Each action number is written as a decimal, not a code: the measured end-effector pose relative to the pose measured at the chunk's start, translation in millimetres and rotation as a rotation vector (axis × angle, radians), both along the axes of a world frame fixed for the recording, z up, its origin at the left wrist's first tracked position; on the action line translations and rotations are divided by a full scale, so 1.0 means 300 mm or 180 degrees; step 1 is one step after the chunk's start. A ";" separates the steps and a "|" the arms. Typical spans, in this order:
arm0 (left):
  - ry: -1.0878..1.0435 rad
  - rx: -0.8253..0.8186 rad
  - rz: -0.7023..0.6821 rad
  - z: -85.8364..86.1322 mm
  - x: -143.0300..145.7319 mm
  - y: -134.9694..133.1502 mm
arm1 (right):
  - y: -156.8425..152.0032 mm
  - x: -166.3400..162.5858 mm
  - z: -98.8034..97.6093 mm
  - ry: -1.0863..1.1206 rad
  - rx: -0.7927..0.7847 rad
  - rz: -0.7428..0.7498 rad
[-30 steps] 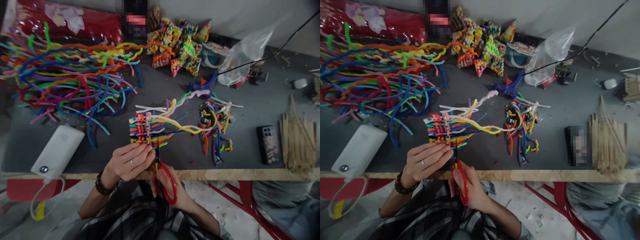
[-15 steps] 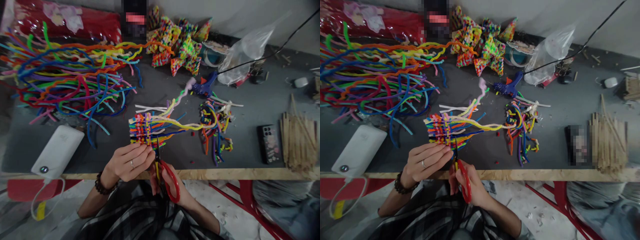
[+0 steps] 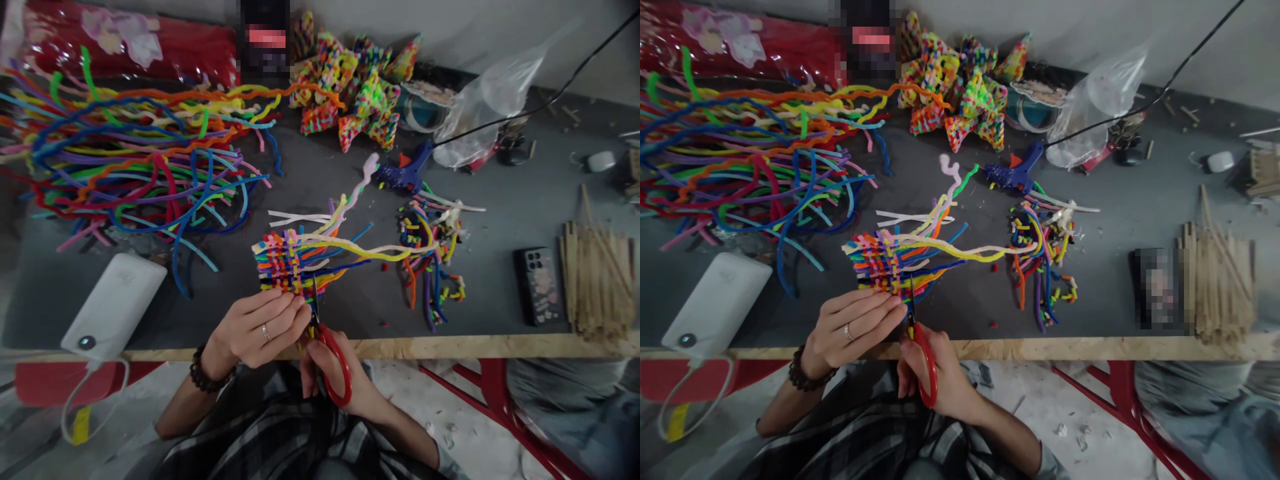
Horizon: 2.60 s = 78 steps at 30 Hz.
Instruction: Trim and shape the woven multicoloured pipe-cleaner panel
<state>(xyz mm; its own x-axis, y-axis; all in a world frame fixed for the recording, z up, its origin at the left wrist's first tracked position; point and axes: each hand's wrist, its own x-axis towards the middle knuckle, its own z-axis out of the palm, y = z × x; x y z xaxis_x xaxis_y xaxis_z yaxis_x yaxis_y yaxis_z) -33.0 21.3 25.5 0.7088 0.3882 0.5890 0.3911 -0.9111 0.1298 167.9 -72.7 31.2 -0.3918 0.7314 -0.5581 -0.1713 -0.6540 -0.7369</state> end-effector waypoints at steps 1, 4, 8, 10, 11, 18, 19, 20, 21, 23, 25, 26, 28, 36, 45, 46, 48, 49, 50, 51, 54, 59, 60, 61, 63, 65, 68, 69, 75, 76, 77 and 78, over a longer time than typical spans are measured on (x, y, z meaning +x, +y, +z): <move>-0.0011 -0.0002 -0.0005 0.000 0.000 -0.001 | -0.001 0.002 0.000 -0.0014 -0.0018 0.0013; 0.0031 -0.0050 0.0057 -0.002 -0.004 -0.006 | -0.006 0.011 -0.006 0.0018 -0.0121 -0.0073; 0.0086 -0.0042 0.0081 0.000 -0.010 -0.008 | -0.013 0.025 -0.023 0.0312 -0.0061 -0.0073; 0.0137 -0.0066 0.0086 0.003 -0.007 -0.004 | -0.014 0.031 -0.028 0.0375 -0.0022 -0.0070; 0.0172 -0.0096 0.0110 0.004 -0.004 -0.002 | -0.014 0.033 -0.029 0.0362 -0.0027 -0.0084; 0.0185 -0.0043 0.0324 -0.009 0.015 0.010 | -0.011 0.031 -0.027 0.0422 0.0019 -0.0115; 0.0198 -0.0026 0.0347 -0.011 0.014 0.012 | -0.009 0.032 -0.026 0.0439 -0.0025 -0.0122; 0.0206 -0.0019 0.0350 -0.013 0.012 0.014 | -0.006 0.033 -0.024 0.0448 -0.0057 -0.0133; 0.0209 -0.0024 0.0329 -0.014 0.010 0.016 | -0.004 0.035 -0.023 0.0448 -0.0079 -0.0143; 0.0215 -0.0061 0.0283 -0.014 0.005 0.017 | -0.001 0.038 -0.023 0.0437 -0.0075 -0.0150; 0.0256 -0.0013 0.0248 -0.010 0.002 0.014 | -0.005 0.034 -0.027 0.0409 -0.0073 -0.0177; 0.0328 0.0064 0.0237 -0.007 0.003 0.010 | -0.009 0.029 -0.030 0.0412 -0.0095 -0.0200; 0.0504 0.0262 0.0209 0.001 0.007 0.001 | -0.018 0.015 -0.036 0.0428 -0.0148 -0.0282; 0.0762 0.0513 0.0109 0.016 0.012 0.000 | -0.005 0.000 -0.002 0.0251 -0.0067 -0.0227; 0.0658 0.0357 0.0157 0.011 -0.006 -0.001 | 0.005 0.018 -0.004 -0.0215 0.0023 0.0059; 0.0634 0.0329 0.0158 0.010 -0.007 -0.001 | 0.009 0.024 -0.002 -0.0213 0.0018 0.0070; 0.0620 0.0298 0.0162 0.007 -0.006 0.000 | 0.017 0.036 0.004 -0.0108 -0.0046 0.0053; 0.0621 0.0301 0.0159 0.006 -0.006 0.001 | 0.020 0.043 0.007 -0.0050 -0.0066 0.0052; 0.0614 0.0317 0.0151 0.005 -0.005 0.001 | 0.023 0.048 0.010 -0.0009 -0.0072 0.0056; 0.0611 0.0341 0.0147 0.005 -0.005 0.002 | 0.024 0.053 0.011 0.0016 -0.0065 0.0063; 0.0595 0.0376 0.0138 0.005 -0.005 0.001 | 0.023 0.060 0.007 0.0058 -0.0050 0.0081; 0.0600 0.0324 0.0090 0.012 0.001 -0.003 | 0.017 0.047 0.002 0.0007 -0.0306 0.0021; 0.0609 0.0323 0.0075 0.013 0.004 -0.004 | 0.015 0.044 0.001 -0.0012 -0.0300 0.0028; 0.0625 0.0324 0.0067 0.014 0.007 -0.004 | 0.014 0.041 0.000 -0.0010 -0.0260 0.0052; 0.0659 0.0347 0.0070 0.016 0.011 -0.004 | 0.009 0.038 -0.006 0.0042 -0.0203 0.0080; 0.0697 0.0380 0.0110 0.016 0.013 -0.003 | 0.003 0.039 -0.019 0.0190 -0.0248 0.0027; 0.0727 0.0423 0.0162 0.014 0.007 0.001 | -0.008 0.045 -0.040 0.0607 -0.0252 -0.0158; 0.0716 0.0424 0.0173 0.013 0.003 0.002 | -0.012 0.047 -0.044 0.0724 -0.0197 -0.0188; 0.0539 0.0316 0.0379 0.006 -0.020 0.004 | -0.043 0.050 -0.044 0.1129 0.0012 -0.0099; 0.0496 0.0296 0.0386 0.004 -0.023 0.003 | -0.044 0.051 -0.042 0.1139 0.0056 -0.0071; 0.0469 0.0285 0.0376 0.004 -0.025 0.002 | -0.042 0.053 -0.038 0.1098 0.0094 -0.0021; 0.0453 0.0281 0.0357 0.004 -0.027 0.001 | -0.037 0.055 -0.033 0.1019 0.0117 0.0042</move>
